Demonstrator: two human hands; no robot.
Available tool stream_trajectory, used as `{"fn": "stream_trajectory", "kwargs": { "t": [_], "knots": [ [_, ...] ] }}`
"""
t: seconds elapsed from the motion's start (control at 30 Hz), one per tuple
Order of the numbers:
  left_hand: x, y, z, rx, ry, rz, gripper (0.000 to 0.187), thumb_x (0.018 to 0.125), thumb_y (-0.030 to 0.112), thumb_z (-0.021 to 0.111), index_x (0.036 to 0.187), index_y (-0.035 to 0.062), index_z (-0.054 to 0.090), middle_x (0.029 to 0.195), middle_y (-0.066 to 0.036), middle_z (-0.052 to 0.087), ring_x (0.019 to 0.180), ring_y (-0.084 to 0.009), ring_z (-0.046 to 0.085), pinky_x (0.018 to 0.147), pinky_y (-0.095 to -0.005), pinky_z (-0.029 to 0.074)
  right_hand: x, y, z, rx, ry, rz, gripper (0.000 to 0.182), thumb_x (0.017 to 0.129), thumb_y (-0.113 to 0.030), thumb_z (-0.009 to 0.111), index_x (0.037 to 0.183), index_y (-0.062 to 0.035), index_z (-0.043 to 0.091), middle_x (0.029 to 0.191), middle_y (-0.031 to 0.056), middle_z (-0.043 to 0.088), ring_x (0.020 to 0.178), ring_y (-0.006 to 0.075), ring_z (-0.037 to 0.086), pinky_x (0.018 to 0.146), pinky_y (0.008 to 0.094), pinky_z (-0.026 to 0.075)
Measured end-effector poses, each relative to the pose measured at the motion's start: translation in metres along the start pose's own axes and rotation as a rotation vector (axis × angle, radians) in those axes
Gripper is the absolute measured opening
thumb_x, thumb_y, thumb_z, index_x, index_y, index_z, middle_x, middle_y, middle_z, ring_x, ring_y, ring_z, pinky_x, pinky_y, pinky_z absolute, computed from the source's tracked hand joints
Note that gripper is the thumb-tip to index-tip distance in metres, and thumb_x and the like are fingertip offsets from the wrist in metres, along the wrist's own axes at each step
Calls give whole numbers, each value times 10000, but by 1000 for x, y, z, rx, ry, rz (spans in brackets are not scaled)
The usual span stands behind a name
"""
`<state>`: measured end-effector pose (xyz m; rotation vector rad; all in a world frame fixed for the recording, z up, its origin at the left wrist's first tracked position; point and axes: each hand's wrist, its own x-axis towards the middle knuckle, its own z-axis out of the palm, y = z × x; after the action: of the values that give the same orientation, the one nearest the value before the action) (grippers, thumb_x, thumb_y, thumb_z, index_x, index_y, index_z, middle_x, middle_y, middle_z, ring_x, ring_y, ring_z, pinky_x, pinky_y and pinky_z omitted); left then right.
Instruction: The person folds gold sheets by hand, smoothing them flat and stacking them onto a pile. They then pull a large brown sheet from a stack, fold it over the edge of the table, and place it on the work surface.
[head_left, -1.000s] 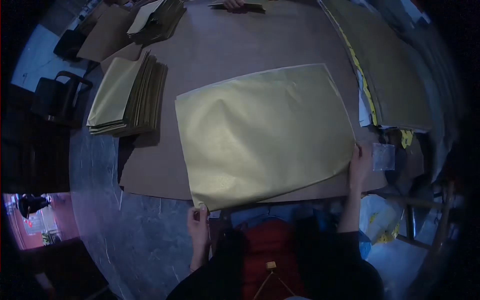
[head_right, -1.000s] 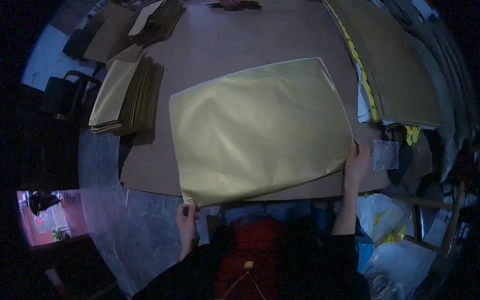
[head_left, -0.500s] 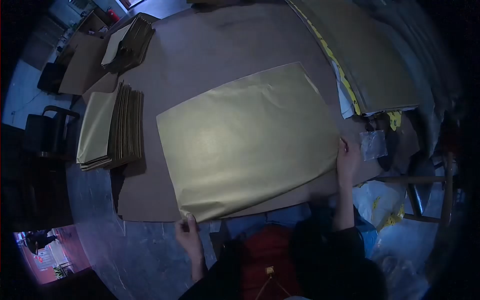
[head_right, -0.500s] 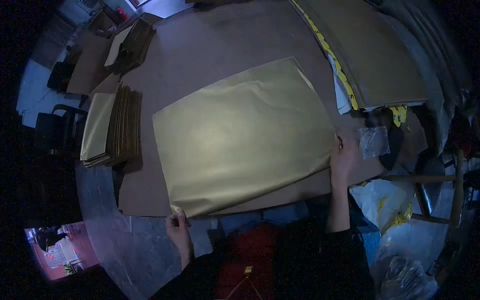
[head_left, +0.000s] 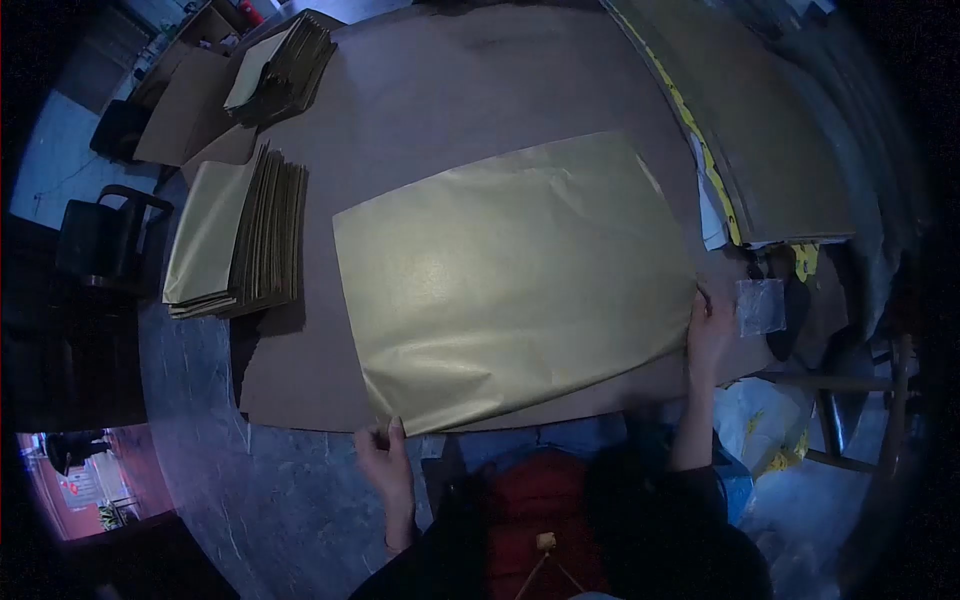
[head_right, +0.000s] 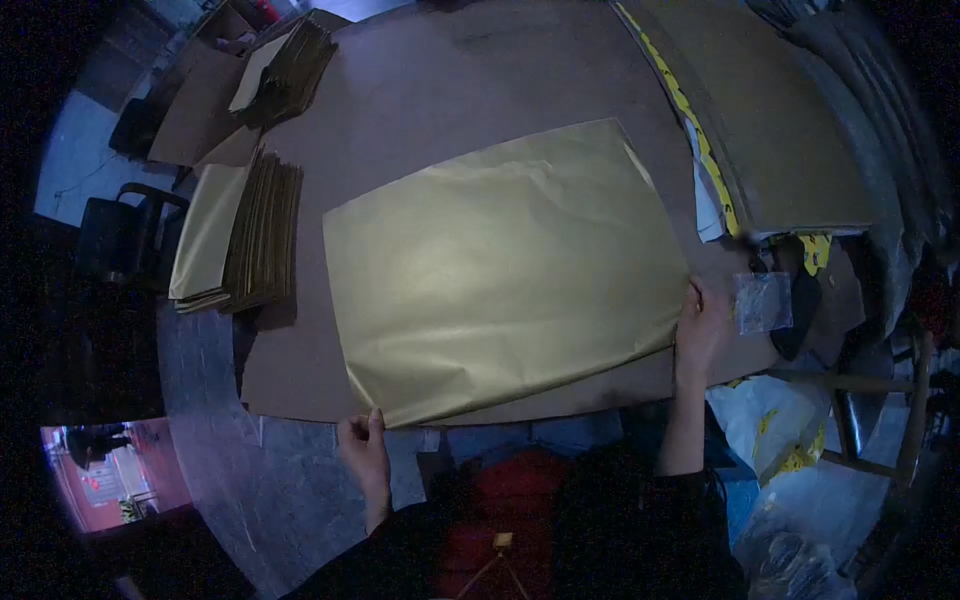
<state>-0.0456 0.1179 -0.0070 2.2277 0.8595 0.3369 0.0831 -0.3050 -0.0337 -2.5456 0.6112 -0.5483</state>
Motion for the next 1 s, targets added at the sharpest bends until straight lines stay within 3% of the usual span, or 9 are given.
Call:
{"fn": "stream_trajectory", "kwargs": {
  "t": [0.1,0.27,0.4,0.5,0.67,0.73,0.93,1.0],
  "knots": [
    [0,3,0,-12,3,108,271,820,161,681,736,-16,494,684,-82,450,626,-178,433,577,-308,388,1,4,3,-41,20,-40,220,880,-186,547,1045,-80,646,987,160,617,932,329,583,801,406,462],
    [3,3,-5,28,-42,84,265,803,145,694,736,-18,496,751,-112,457,660,-220,446,609,-343,398,5,27,15,-6,12,-75,231,871,-192,560,1056,-87,650,989,156,625,930,323,587,799,399,465],
    [2,4,-6,26,-32,66,292,797,174,703,732,-26,499,846,-143,468,726,-247,464,666,-372,406,5,11,3,54,-24,31,228,865,-182,566,1048,-75,649,976,153,635,907,309,600,794,390,467],
    [3,-1,-6,134,-42,126,317,839,206,674,749,-44,501,903,-133,443,772,-235,475,668,-331,416,7,11,4,31,-46,48,216,858,-170,574,1023,-57,654,958,154,640,876,304,603,790,384,468],
    [5,-13,-6,67,-63,130,348,836,231,679,742,-51,498,912,-134,440,784,-234,451,678,-335,409,9,14,6,102,-24,4,214,834,-145,597,1003,-28,656,917,160,642,836,290,606,771,377,474],
    [7,-12,-6,83,-67,171,360,836,241,679,738,-54,497,906,-136,440,768,-231,447,675,-336,407,11,16,2,0,-46,0,224,830,-144,597,1006,-17,652,912,157,647,847,265,622,768,362,480],
    [4,10,-11,154,-73,112,402,825,278,688,723,-59,492,874,-160,451,732,-275,457,656,-368,407,10,15,4,255,-87,303,280,826,-215,601,1027,-28,654,925,142,656,896,240,632,793,334,478],
    [3,8,-9,231,-22,107,352,813,240,686,739,-55,510,866,-184,465,752,-312,480,682,-403,404,8,4,-5,225,-70,237,303,819,-230,608,1052,-42,652,931,143,656,888,254,633,781,331,478]
  ]
}}
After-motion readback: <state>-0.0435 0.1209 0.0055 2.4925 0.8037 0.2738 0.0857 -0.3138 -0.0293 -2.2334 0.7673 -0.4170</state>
